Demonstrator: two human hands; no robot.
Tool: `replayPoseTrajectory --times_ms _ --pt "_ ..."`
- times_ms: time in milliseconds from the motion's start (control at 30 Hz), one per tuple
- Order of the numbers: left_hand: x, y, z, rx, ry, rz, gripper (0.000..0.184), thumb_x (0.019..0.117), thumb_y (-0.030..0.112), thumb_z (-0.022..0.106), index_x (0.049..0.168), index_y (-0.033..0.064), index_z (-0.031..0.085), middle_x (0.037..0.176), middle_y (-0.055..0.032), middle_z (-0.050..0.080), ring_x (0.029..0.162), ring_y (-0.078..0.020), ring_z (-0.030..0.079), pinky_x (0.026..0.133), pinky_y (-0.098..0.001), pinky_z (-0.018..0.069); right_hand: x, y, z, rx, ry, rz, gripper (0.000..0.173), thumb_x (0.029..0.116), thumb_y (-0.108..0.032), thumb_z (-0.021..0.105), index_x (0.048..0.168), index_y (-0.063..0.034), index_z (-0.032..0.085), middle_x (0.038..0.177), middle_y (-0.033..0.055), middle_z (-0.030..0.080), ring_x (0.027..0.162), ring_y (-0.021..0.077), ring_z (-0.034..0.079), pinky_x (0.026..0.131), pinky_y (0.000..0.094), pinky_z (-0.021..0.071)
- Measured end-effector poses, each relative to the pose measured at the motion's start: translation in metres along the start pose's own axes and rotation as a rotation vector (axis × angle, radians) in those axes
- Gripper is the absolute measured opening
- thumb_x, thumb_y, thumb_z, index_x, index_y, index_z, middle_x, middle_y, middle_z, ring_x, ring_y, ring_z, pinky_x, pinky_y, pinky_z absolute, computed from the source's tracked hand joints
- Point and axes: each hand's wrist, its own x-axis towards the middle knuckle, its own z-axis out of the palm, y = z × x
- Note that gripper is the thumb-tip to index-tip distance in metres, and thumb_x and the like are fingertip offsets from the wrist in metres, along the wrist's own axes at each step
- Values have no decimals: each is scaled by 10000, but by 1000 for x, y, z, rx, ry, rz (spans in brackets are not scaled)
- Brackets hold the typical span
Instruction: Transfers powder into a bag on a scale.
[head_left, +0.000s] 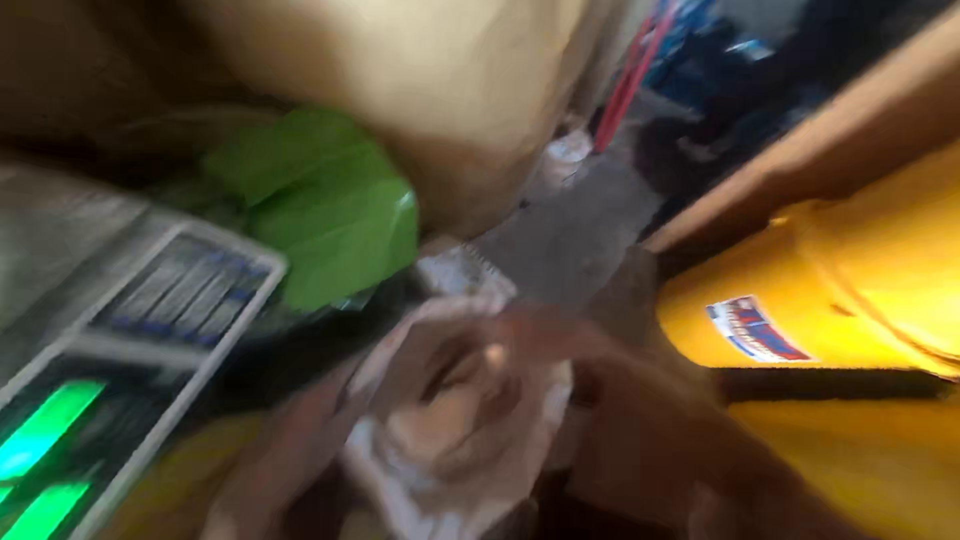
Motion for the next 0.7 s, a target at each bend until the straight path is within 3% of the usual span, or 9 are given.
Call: replayPoseTrajectory --times_ms 67,133,200,300,400,567,633,700 --pt "1 -2 -3 -40 -34 -40 450 1070 371 521 1476 180 544 1211 -200 686 1099 -383 670 957 -645 500 -9 16 -6 -7 5 72 369 977 -152 665 1344 -132 636 1109 167 712 989 330 694 878 570 549" --pt "4 -1 -4 -74 -38 -62 411 1062 340 551 1433 165 581 1136 -186 702 1031 -359 683 920 -629 516 -20 27 -20 -63 33 170 327 1033 -170 586 1357 -160 634 1131 145 713 1017 328 687 896 600 536" --pt "1 12 -14 -99 -88 -84 403 1070 273 557 1442 118 563 1133 -220 687 1012 -384 666 904 -621 494 -31 34 -27 -94 107 235 249 1058 -202 520 1243 -115 662 986 140 700 909 318 677 800 603 531" --pt "2 19 -20 -68 -147 -97 395 1082 249 528 1448 102 544 1151 -229 674 1023 -383 661 920 -610 492 -42 37 -31 -218 173 302 245 1074 -192 471 1200 -70 642 854 162 664 805 356 670 713 612 524" --pt "4 10 -14 -112 -120 -58 343 1070 243 544 1371 84 588 1073 -211 673 957 -359 656 867 -600 500 -48 34 -35 -262 171 365 265 1080 -174 475 1254 -56 636 887 201 675 846 393 675 759 632 523" --pt "7 -3 -3 -122 -98 -70 355 1070 306 546 1391 160 588 1069 -159 698 966 -317 683 879 -581 533 -53 40 -36 -286 157 401 222 1085 -194 470 1150 -53 629 817 174 646 790 369 663 714 590 526" --pt "8 -3 -4 -111 -96 -85 365 1068 317 547 1398 167 588 1066 -160 697 963 -323 678 876 -587 527 -57 42 -36 -239 163 400 246 1086 -179 472 1195 -35 639 871 197 665 834 384 670 757 605 528" --pt "7 -3 -2 -109 -86 -82 368 1066 315 552 1397 158 590 1052 -161 694 946 -321 674 863 -585 525 -60 46 -37 -206 184 372 228 1078 -148 474 1165 -15 638 851 187 651 804 359 663 731 584 526"
